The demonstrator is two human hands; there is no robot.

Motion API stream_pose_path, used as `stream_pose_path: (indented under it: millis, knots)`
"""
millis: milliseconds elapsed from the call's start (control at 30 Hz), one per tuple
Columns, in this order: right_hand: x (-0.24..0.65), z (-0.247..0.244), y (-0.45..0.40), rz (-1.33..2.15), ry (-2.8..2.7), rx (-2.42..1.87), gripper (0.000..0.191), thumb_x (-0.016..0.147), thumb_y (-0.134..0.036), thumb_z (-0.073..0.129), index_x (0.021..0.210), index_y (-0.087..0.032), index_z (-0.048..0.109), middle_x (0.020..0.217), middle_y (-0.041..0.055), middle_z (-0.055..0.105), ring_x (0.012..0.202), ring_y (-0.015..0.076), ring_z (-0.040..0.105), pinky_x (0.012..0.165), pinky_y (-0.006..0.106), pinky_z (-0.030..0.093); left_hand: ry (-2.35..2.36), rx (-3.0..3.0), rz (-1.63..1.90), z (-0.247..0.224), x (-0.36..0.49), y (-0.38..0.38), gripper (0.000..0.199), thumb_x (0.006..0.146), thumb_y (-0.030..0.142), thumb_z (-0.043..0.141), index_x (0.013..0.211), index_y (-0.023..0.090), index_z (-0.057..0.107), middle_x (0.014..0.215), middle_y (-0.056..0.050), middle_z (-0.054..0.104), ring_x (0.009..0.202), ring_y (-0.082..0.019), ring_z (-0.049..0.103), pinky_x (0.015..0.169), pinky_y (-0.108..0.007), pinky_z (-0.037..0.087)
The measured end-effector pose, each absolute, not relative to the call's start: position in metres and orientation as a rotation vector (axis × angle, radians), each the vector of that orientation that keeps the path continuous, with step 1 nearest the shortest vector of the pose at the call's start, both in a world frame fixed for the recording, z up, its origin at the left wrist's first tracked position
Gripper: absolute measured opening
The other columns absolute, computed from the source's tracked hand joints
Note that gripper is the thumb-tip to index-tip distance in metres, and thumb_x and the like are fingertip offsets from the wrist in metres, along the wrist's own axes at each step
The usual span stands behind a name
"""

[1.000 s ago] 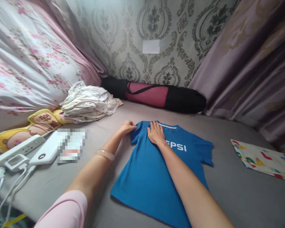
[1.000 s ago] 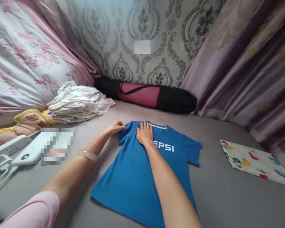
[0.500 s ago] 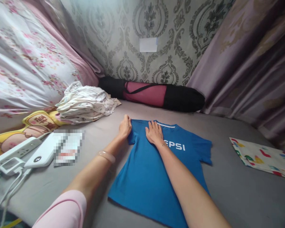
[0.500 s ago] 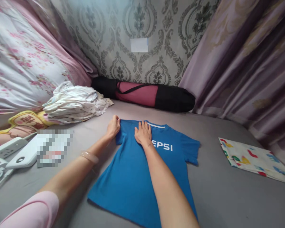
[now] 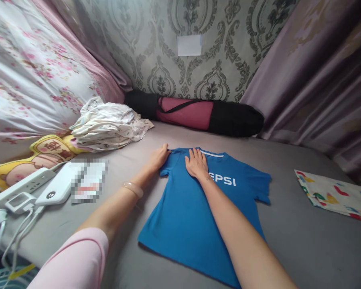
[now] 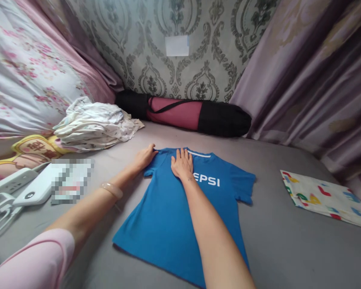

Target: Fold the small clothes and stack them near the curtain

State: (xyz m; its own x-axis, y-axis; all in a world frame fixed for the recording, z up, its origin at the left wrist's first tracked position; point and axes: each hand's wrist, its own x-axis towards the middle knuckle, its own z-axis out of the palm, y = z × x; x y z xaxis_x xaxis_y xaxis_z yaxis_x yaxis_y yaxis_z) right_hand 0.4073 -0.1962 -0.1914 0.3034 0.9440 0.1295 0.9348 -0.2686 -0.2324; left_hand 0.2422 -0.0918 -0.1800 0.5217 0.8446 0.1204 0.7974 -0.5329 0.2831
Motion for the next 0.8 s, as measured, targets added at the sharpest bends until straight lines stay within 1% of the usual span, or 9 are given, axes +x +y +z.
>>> stream_pose_path:
  millis: [100, 167, 233, 333, 433, 533, 600, 700, 800]
  knots:
    - [0.407, -0.192, -0.196, 0.058, -1.709, -2.318, 0.059, 0.099, -0.04, 0.024, 0.148, -0.01, 0.035, 0.156, 0.0117, 0.029, 0.144, 0.0254, 0.019, 0.116, 0.04, 0.009, 1.498, 2.464, 0.423, -0.174, 0.236, -0.092, 0.04, 0.094, 0.035, 0.048, 0.128, 0.014, 0.043, 0.119, -0.018, 0.06, 0.11, -0.027, 0.059, 0.087, -0.034, 0.046]
    - [0.407, -0.192, -0.196, 0.055, -1.71, -2.316, 0.059, 0.099, -0.04, 0.024, 0.148, -0.01, 0.035, 0.156, 0.0114, 0.029, 0.144, 0.0252, 0.019, 0.116, 0.04, 0.009, 1.601, 2.475, 0.474, -0.168, 0.234, -0.097, 0.038, 0.093, 0.03, 0.048, 0.127, 0.012, 0.045, 0.121, -0.019, 0.057, 0.109, -0.028, 0.059, 0.088, -0.035, 0.046]
    - [0.407, -0.192, -0.195, 0.051, -1.707, -2.313, 0.059, 0.099, -0.04, 0.024, 0.148, -0.01, 0.035, 0.156, 0.0113, 0.03, 0.144, 0.0253, 0.019, 0.116, 0.04, 0.009, 1.564, 2.578, 0.547, -0.164, 0.236, -0.103, 0.034, 0.093, 0.026, 0.045, 0.124, 0.013, 0.05, 0.121, -0.019, 0.056, 0.109, -0.028, 0.058, 0.091, -0.038, 0.045]
    - [0.406, -0.192, -0.195, 0.053, -1.702, -2.318, 0.059, 0.098, -0.04, 0.025, 0.148, -0.01, 0.035, 0.156, 0.0111, 0.03, 0.144, 0.0259, 0.02, 0.116, 0.04, 0.01, 1.061, 2.763, 0.573, -0.165, 0.249, -0.114, 0.033, 0.095, 0.025, 0.038, 0.122, 0.016, 0.055, 0.122, -0.015, 0.058, 0.117, -0.025, 0.055, 0.1, -0.037, 0.041]
    - [0.406, -0.191, -0.195, 0.06, -1.707, -2.329, 0.058, 0.098, -0.039, 0.026, 0.149, -0.011, 0.034, 0.156, 0.0101, 0.029, 0.144, 0.0258, 0.019, 0.116, 0.041, 0.011, 0.75, 2.771, 0.421, -0.175, 0.265, -0.12, 0.04, 0.096, 0.031, 0.037, 0.131, 0.017, 0.051, 0.138, -0.014, 0.052, 0.133, -0.023, 0.043, 0.111, -0.038, 0.033]
    - [0.407, -0.191, -0.194, 0.069, -1.714, -2.336, 0.057, 0.098, -0.038, 0.026, 0.149, -0.013, 0.035, 0.157, 0.0089, 0.028, 0.144, 0.026, 0.019, 0.116, 0.041, 0.011, 0.937, 2.715, 0.255, -0.188, 0.273, -0.122, 0.055, 0.096, 0.046, 0.035, 0.141, 0.016, 0.042, 0.152, -0.015, 0.036, 0.143, -0.027, 0.028, 0.116, -0.044, 0.022]
    - [0.407, -0.192, -0.194, 0.067, -1.713, -2.335, 0.057, 0.098, -0.038, 0.026, 0.149, -0.014, 0.035, 0.157, 0.0084, 0.028, 0.144, 0.0261, 0.019, 0.116, 0.041, 0.011, 1.069, 2.682, 0.211, -0.193, 0.273, -0.121, 0.062, 0.095, 0.054, 0.032, 0.146, 0.018, 0.037, 0.156, -0.014, 0.029, 0.145, -0.029, 0.022, 0.117, -0.046, 0.018]
    - [0.405, -0.193, -0.195, 0.068, -1.699, -2.328, 0.057, 0.098, -0.039, 0.027, 0.149, -0.015, 0.035, 0.157, 0.0079, 0.028, 0.145, 0.0257, 0.019, 0.116, 0.041, 0.011, 1.188, 2.655, 0.21, -0.197, 0.271, -0.12, 0.067, 0.095, 0.058, 0.027, 0.148, 0.017, 0.034, 0.156, -0.014, 0.027, 0.146, -0.03, 0.02, 0.117, -0.046, 0.016]
    - [0.405, -0.191, -0.194, 0.119, -1.685, -2.305, 0.057, 0.098, -0.039, 0.028, 0.149, -0.013, 0.035, 0.157, 0.0094, 0.027, 0.145, 0.0262, 0.017, 0.117, 0.043, 0.009, 1.245, 2.642, 0.185, -0.195, 0.272, -0.118, 0.07, 0.095, 0.056, 0.026, 0.148, 0.011, 0.032, 0.156, -0.016, 0.028, 0.146, -0.03, 0.019, 0.118, -0.044, 0.014]
